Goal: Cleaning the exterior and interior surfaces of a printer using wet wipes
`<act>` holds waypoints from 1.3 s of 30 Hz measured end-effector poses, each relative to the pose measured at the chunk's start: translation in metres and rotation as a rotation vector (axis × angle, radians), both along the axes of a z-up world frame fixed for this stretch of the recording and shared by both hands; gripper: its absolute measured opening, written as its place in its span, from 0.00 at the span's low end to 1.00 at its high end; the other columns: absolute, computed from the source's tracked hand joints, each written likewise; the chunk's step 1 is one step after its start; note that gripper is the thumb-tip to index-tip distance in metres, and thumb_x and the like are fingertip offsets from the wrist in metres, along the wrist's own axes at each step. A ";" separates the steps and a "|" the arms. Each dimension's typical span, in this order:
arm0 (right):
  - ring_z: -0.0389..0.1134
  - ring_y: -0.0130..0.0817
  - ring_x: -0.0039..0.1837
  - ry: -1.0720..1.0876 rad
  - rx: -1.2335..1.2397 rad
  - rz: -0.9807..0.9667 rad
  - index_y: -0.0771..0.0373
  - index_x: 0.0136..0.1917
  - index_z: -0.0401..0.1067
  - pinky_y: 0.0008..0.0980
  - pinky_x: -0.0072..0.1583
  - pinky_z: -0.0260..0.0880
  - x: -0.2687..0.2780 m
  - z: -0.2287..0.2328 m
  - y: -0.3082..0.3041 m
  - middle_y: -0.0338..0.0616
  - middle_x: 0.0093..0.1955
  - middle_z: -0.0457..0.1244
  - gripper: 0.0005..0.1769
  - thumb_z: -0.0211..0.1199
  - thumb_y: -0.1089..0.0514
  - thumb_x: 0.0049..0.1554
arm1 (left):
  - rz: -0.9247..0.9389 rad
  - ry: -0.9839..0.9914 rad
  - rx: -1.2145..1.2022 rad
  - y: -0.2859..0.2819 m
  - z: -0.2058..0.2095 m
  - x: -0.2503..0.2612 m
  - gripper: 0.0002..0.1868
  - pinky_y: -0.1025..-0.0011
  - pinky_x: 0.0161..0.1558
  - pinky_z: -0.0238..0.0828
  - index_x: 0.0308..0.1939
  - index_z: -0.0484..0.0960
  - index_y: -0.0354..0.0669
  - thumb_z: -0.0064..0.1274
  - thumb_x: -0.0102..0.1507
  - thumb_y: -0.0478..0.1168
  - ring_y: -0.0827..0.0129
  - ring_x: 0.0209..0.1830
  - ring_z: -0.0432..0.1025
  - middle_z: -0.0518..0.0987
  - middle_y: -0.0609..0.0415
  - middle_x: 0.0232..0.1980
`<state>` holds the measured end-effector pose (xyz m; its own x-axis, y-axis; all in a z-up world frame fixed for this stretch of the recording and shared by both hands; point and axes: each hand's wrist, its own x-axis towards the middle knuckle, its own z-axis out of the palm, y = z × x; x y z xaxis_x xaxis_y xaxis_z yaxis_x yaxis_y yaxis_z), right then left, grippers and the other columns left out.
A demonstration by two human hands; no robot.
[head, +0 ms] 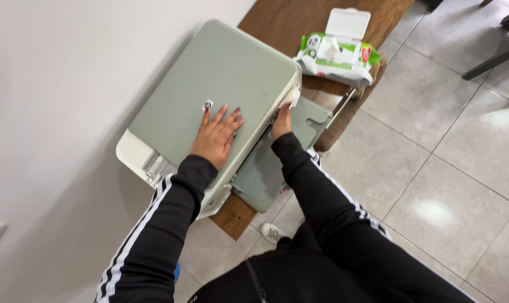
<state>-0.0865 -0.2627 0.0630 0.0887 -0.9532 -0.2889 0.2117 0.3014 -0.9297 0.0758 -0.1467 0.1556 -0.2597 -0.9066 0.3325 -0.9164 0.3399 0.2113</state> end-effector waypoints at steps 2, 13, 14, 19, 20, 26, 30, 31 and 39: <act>0.36 0.64 0.78 -0.126 0.144 -0.062 0.55 0.80 0.33 0.56 0.75 0.42 -0.003 0.066 0.009 0.64 0.79 0.32 0.63 0.32 0.11 0.48 | -0.004 0.009 0.009 -0.002 -0.001 0.000 0.19 0.53 0.73 0.35 0.65 0.70 0.61 0.37 0.69 0.46 0.65 0.74 0.53 0.65 0.68 0.71; 0.44 0.52 0.77 -0.029 0.062 -0.218 0.64 0.74 0.37 0.41 0.78 0.30 -0.004 0.053 -0.032 0.61 0.75 0.42 0.52 0.33 0.23 0.53 | 0.006 -0.001 0.015 -0.001 0.001 -0.001 0.19 0.56 0.74 0.34 0.64 0.70 0.61 0.35 0.70 0.48 0.67 0.74 0.53 0.65 0.69 0.71; 0.50 0.45 0.75 -0.016 0.323 -0.160 0.58 0.72 0.37 0.32 0.78 0.31 -0.015 0.060 -0.039 0.53 0.73 0.46 0.66 0.39 0.08 0.40 | -0.009 -0.008 0.002 -0.003 0.002 0.000 0.19 0.55 0.74 0.34 0.64 0.70 0.61 0.35 0.70 0.47 0.66 0.74 0.53 0.65 0.69 0.71; 0.50 0.60 0.72 0.675 -0.196 -0.186 0.60 0.70 0.56 0.53 0.73 0.42 -0.044 -0.045 -0.040 0.61 0.67 0.56 0.27 0.38 0.43 0.65 | 0.008 -0.005 0.033 -0.002 0.001 0.001 0.19 0.56 0.74 0.31 0.65 0.69 0.62 0.36 0.70 0.47 0.68 0.75 0.52 0.65 0.70 0.71; 0.57 0.48 0.70 0.449 -0.045 -0.347 0.56 0.64 0.67 0.42 0.71 0.54 -0.039 -0.030 -0.036 0.48 0.64 0.62 0.27 0.43 0.39 0.62 | 0.003 -0.012 0.031 -0.002 0.000 0.002 0.20 0.56 0.74 0.31 0.65 0.69 0.63 0.37 0.69 0.47 0.68 0.75 0.52 0.65 0.70 0.71; 0.25 0.51 0.81 0.385 -0.523 -0.082 0.56 0.81 0.32 0.47 0.78 0.29 -0.023 0.011 0.012 0.51 0.82 0.27 0.44 0.20 0.27 0.64 | 0.000 -0.005 0.056 0.000 0.001 0.001 0.20 0.57 0.74 0.31 0.66 0.68 0.61 0.35 0.70 0.48 0.67 0.75 0.50 0.63 0.69 0.72; 0.23 0.55 0.81 0.349 -0.621 -0.008 0.61 0.80 0.28 0.52 0.78 0.27 -0.025 0.029 -0.009 0.57 0.81 0.23 0.59 0.20 0.16 0.54 | -0.007 -0.003 0.055 0.000 0.004 0.000 0.20 0.57 0.74 0.31 0.67 0.67 0.61 0.33 0.71 0.48 0.67 0.76 0.49 0.63 0.68 0.72; 0.23 0.55 0.81 0.449 -0.694 -0.016 0.61 0.80 0.29 0.50 0.78 0.27 -0.029 0.021 -0.019 0.56 0.81 0.24 0.55 0.22 0.19 0.57 | -0.004 0.000 0.061 0.000 0.005 0.000 0.20 0.57 0.74 0.31 0.67 0.67 0.61 0.34 0.70 0.48 0.67 0.76 0.49 0.63 0.68 0.72; 0.33 0.58 0.80 0.716 -0.890 0.074 0.64 0.79 0.37 0.53 0.76 0.40 -0.052 0.007 -0.021 0.58 0.80 0.33 0.57 0.22 0.18 0.55 | -0.006 -0.005 0.045 -0.001 0.002 0.001 0.20 0.57 0.74 0.32 0.67 0.68 0.61 0.34 0.71 0.48 0.66 0.75 0.51 0.64 0.68 0.72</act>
<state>-0.1381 -0.2837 0.0703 0.2405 -0.8441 0.4792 -0.4436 -0.5347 -0.7192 0.0768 -0.1482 0.1574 -0.2668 -0.9192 0.2898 -0.9154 0.3357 0.2221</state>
